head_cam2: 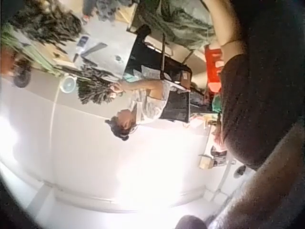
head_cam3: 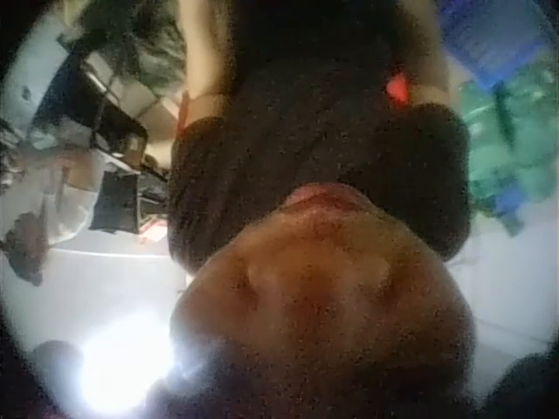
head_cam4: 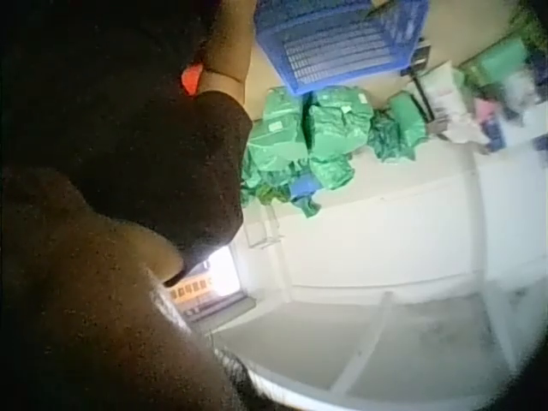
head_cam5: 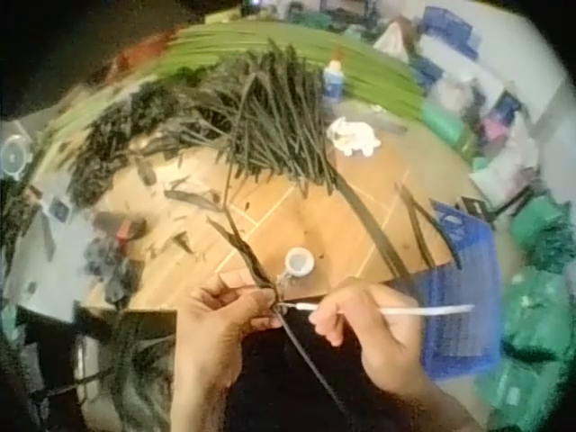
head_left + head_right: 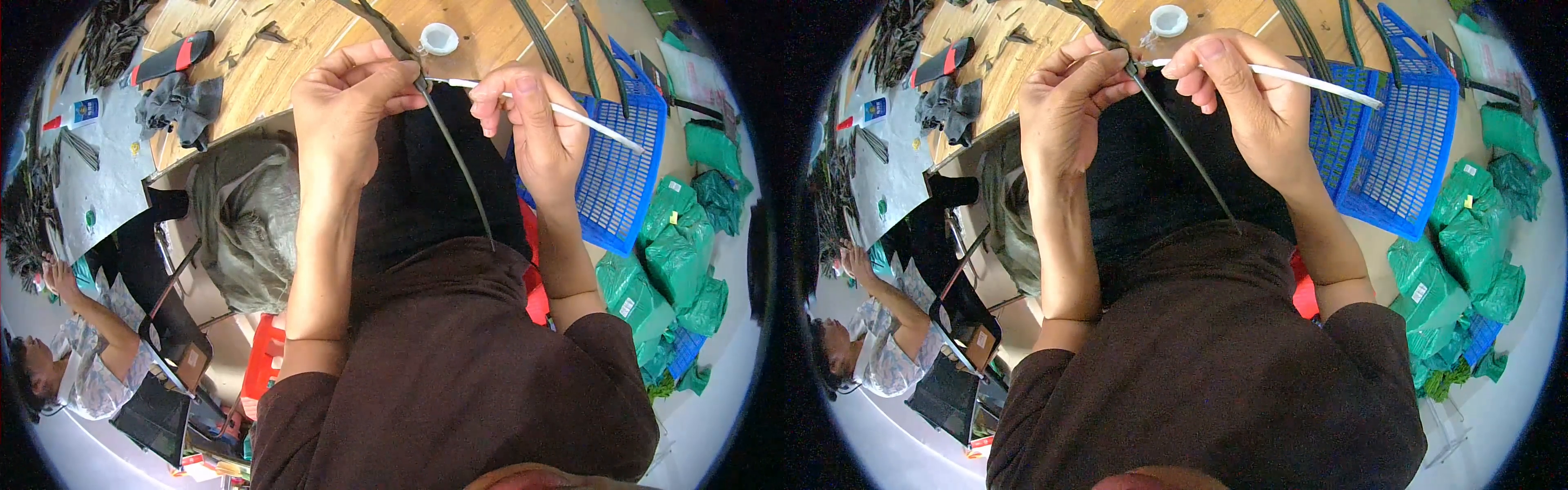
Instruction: The person applies glue to artificial leaves with a glue brush, then attaches the glued leaves to stems by hand.
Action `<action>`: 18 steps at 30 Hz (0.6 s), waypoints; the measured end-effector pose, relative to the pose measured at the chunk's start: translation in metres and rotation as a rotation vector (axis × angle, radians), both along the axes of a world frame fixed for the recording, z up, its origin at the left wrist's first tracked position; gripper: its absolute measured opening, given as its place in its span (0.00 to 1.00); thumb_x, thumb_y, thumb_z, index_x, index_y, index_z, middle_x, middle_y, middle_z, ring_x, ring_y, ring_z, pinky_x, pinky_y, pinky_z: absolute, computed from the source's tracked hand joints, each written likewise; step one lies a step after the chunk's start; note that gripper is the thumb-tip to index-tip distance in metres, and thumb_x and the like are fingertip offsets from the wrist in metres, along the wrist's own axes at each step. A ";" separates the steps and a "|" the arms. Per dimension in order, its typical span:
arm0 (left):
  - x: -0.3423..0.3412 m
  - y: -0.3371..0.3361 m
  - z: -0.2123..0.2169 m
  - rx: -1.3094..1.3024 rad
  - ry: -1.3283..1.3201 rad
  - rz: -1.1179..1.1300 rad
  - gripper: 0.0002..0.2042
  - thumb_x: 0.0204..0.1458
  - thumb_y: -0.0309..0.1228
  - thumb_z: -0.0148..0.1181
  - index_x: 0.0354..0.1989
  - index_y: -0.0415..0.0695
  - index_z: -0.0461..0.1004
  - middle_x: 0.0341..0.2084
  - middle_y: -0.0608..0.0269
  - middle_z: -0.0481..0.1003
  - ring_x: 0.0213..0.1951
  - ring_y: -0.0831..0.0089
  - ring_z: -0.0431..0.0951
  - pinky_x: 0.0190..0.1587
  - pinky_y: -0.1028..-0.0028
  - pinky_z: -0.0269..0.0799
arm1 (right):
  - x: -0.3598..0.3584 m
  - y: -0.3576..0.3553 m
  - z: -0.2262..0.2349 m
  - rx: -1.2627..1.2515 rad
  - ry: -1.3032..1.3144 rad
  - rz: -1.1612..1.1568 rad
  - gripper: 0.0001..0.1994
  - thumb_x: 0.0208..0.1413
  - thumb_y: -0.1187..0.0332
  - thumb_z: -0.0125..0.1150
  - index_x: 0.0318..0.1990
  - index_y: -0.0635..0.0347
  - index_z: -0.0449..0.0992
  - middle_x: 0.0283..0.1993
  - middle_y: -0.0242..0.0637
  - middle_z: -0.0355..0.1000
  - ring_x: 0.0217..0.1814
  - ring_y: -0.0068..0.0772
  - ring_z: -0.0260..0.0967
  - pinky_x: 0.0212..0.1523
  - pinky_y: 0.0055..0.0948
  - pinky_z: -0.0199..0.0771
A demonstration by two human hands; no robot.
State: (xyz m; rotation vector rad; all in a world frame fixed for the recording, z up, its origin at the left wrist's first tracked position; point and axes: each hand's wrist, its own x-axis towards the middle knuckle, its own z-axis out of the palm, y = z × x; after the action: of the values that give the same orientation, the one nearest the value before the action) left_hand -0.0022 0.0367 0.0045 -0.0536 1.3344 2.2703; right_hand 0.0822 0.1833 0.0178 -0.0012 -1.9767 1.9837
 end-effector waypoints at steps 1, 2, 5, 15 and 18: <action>0.000 0.000 0.000 0.000 0.000 0.000 0.09 0.41 0.17 0.59 0.32 0.31 0.70 0.24 0.54 0.75 0.21 0.71 0.76 0.25 0.77 0.75 | 0.000 0.000 0.000 0.000 0.000 0.000 0.15 0.61 0.65 0.42 0.32 0.68 0.72 0.30 0.36 0.72 0.26 0.15 0.64 0.25 0.13 0.64; 0.000 0.000 -0.001 0.001 0.003 -0.006 0.09 0.41 0.17 0.59 0.32 0.31 0.70 0.24 0.54 0.75 0.21 0.71 0.76 0.25 0.77 0.75 | 0.000 0.000 -0.001 0.002 -0.005 -0.001 0.15 0.61 0.65 0.42 0.32 0.68 0.72 0.30 0.35 0.72 0.25 0.15 0.64 0.25 0.13 0.64; 0.001 0.000 0.000 0.004 0.003 -0.005 0.09 0.41 0.17 0.59 0.32 0.31 0.70 0.24 0.54 0.75 0.21 0.71 0.75 0.25 0.77 0.75 | 0.001 0.001 0.002 0.041 -0.023 0.003 0.15 0.61 0.65 0.42 0.32 0.67 0.72 0.29 0.34 0.72 0.25 0.15 0.63 0.26 0.13 0.63; 0.002 0.002 0.000 0.066 -0.041 -0.034 0.08 0.42 0.17 0.57 0.33 0.31 0.71 0.25 0.53 0.75 0.22 0.71 0.76 0.26 0.77 0.75 | 0.008 0.003 0.009 0.239 -0.005 0.020 0.13 0.60 0.66 0.44 0.32 0.66 0.73 0.29 0.32 0.71 0.27 0.15 0.65 0.29 0.13 0.64; 0.003 0.000 -0.001 0.062 -0.028 -0.042 0.07 0.43 0.17 0.56 0.33 0.31 0.71 0.25 0.52 0.75 0.22 0.71 0.76 0.27 0.77 0.76 | 0.007 0.003 0.007 0.241 0.053 0.024 0.14 0.60 0.66 0.42 0.32 0.67 0.72 0.29 0.34 0.71 0.26 0.17 0.64 0.28 0.14 0.64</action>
State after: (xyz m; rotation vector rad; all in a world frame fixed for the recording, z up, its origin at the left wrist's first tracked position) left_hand 0.0003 0.0371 0.0039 -0.0364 1.2385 2.2662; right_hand 0.0891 0.1858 0.0251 0.1319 -2.1763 1.7285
